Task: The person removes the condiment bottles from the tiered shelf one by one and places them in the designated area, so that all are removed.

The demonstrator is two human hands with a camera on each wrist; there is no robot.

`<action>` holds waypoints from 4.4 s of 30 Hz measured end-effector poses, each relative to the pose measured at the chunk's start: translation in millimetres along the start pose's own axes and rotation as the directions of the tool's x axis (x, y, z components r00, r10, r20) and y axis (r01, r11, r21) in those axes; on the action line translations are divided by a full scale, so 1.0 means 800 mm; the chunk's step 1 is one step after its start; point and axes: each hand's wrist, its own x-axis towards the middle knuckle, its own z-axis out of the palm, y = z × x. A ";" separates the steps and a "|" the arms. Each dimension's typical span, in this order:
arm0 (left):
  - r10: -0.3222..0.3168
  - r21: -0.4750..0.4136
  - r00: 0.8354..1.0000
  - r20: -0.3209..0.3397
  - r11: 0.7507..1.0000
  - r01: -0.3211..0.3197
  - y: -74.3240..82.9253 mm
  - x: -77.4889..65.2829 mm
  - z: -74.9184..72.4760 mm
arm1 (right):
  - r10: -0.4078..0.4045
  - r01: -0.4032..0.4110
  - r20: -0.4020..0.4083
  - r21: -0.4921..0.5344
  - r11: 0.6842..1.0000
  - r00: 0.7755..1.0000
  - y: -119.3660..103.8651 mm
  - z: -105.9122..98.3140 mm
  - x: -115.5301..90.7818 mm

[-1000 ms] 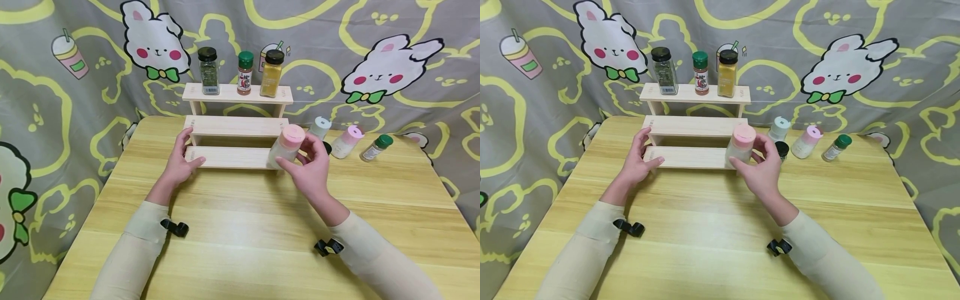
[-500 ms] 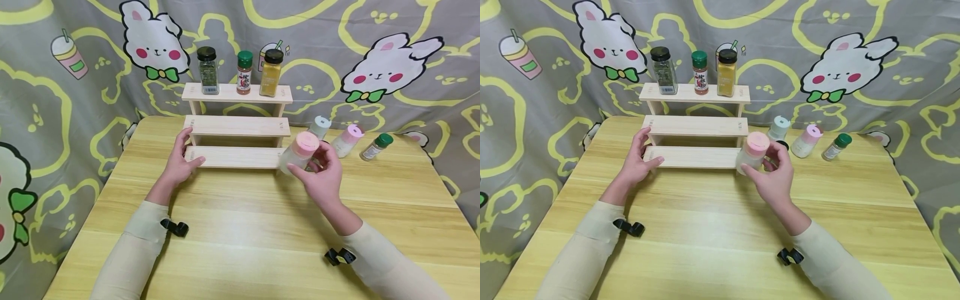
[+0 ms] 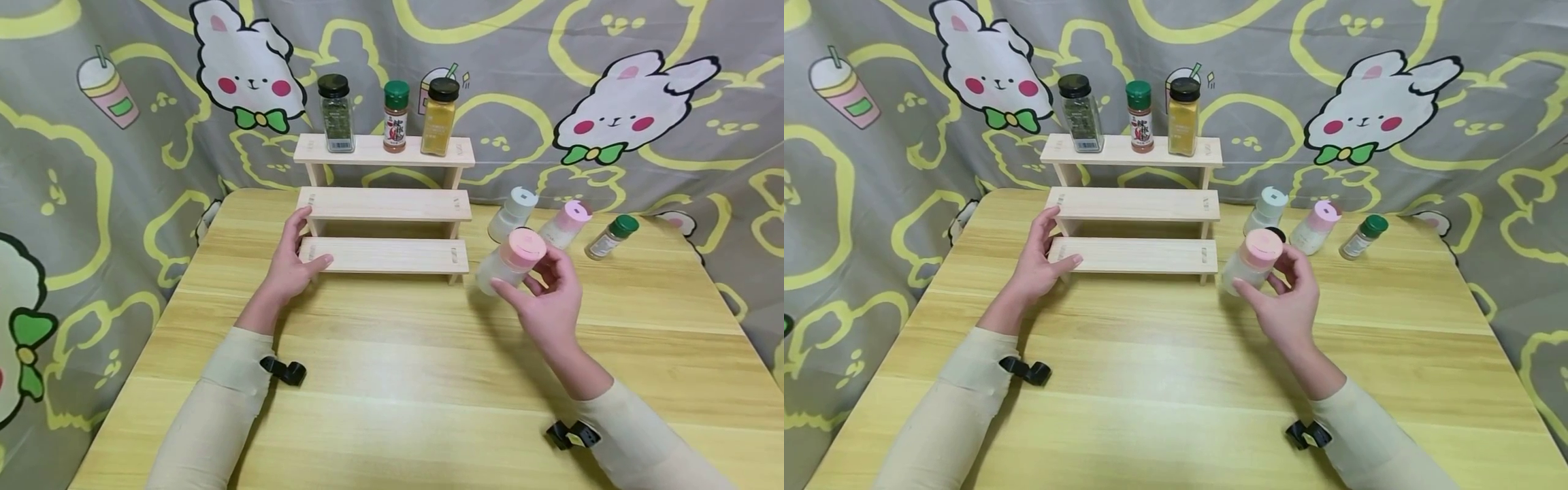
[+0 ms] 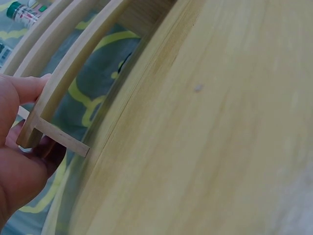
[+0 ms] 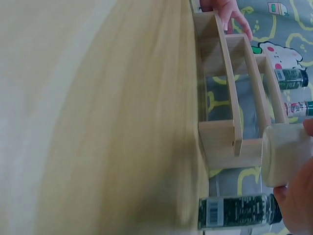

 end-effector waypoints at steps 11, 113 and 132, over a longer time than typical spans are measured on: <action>0.007 -0.003 1.000 0.001 1.000 -0.007 0.000 0.000 0.000 | 0.037 -0.035 -0.044 0.048 0.998 0.998 0.009 -0.032 -0.005; -0.001 0.002 1.000 0.009 1.000 0.001 -0.003 0.000 0.000 | 0.225 -0.220 -0.097 0.061 0.974 0.970 0.078 -0.126 0.067; 0.007 -0.012 1.000 0.007 1.000 -0.007 0.000 -0.001 0.000 | 0.073 -0.053 -0.107 0.177 0.983 0.992 0.043 -0.129 0.072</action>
